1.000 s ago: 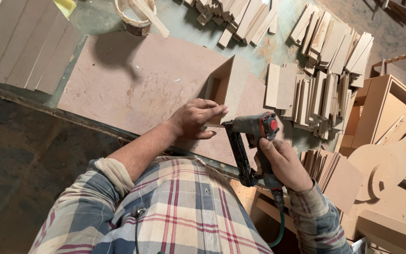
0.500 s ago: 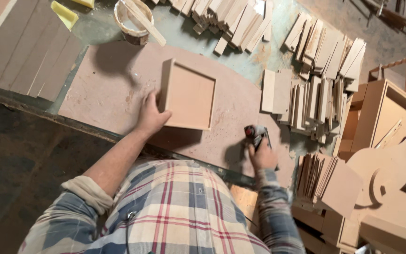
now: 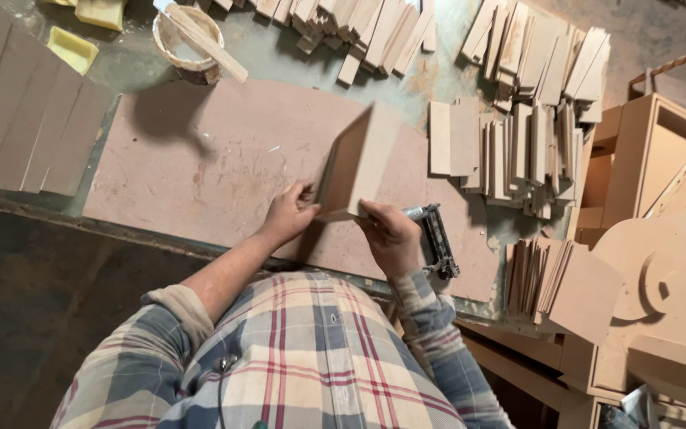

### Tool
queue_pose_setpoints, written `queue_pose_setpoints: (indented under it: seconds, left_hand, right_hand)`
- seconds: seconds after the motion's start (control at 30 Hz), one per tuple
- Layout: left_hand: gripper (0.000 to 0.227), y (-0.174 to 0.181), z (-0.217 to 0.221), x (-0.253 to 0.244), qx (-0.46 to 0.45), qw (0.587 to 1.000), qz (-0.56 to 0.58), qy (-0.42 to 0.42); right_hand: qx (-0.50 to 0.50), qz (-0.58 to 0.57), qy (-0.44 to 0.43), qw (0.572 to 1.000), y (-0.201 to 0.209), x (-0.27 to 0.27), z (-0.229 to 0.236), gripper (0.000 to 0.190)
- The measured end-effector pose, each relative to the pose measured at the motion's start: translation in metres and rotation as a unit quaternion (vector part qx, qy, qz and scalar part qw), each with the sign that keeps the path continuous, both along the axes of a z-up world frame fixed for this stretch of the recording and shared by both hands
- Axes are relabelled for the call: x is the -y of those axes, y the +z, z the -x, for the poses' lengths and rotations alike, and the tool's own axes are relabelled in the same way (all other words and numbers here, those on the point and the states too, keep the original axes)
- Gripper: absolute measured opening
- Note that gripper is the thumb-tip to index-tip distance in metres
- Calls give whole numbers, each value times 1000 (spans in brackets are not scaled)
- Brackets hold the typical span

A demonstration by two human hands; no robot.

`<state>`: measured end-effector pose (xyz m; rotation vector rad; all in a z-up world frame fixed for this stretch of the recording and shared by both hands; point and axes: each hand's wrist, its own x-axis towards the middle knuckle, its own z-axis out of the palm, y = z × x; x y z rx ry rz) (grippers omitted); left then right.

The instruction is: The person assembles small wooden boxes by applying glue to the edges of wooden pieces and fastening them with a pneumatic nail gun. They repeatedly pick up pieces, align them, apply glue, and nail the joints to form box frames.

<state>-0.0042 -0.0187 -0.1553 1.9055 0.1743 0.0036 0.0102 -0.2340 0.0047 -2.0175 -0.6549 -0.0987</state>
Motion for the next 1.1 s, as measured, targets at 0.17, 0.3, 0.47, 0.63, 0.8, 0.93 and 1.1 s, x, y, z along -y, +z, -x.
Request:
queue_pose_setpoints:
  seconds: [0.17, 0.3, 0.47, 0.63, 0.8, 0.93, 1.1]
  left_hand:
    - [66, 98, 23, -17, 193, 974, 47, -113]
    - [56, 137, 18, -8, 234, 969, -11, -85]
    - [41, 140, 10, -1, 271, 955, -63, -106]
    - [21, 137, 8, -2, 315, 940, -59, -117]
    - [13, 144, 6, -8, 326, 931, -81, -142]
    - [20, 163, 12, -4, 265, 943, -129, -153]
    - [65, 187, 34, 5, 21, 973, -129, -189]
  right_hand:
    - [-42, 34, 0, 999, 6, -8, -6, 30]
    - [-124, 7, 34, 992, 7, -1, -10, 33]
    - [-115, 57, 15, 992, 11, 5, -12, 36]
    - [-124, 25, 32, 991, 8, 7, -13, 31]
    - [-90, 25, 29, 995, 10, 5, -11, 20]
    - [-1, 88, -4, 996, 14, -3, -7, 22]
    - [58, 101, -14, 993, 15, -8, -2, 25]
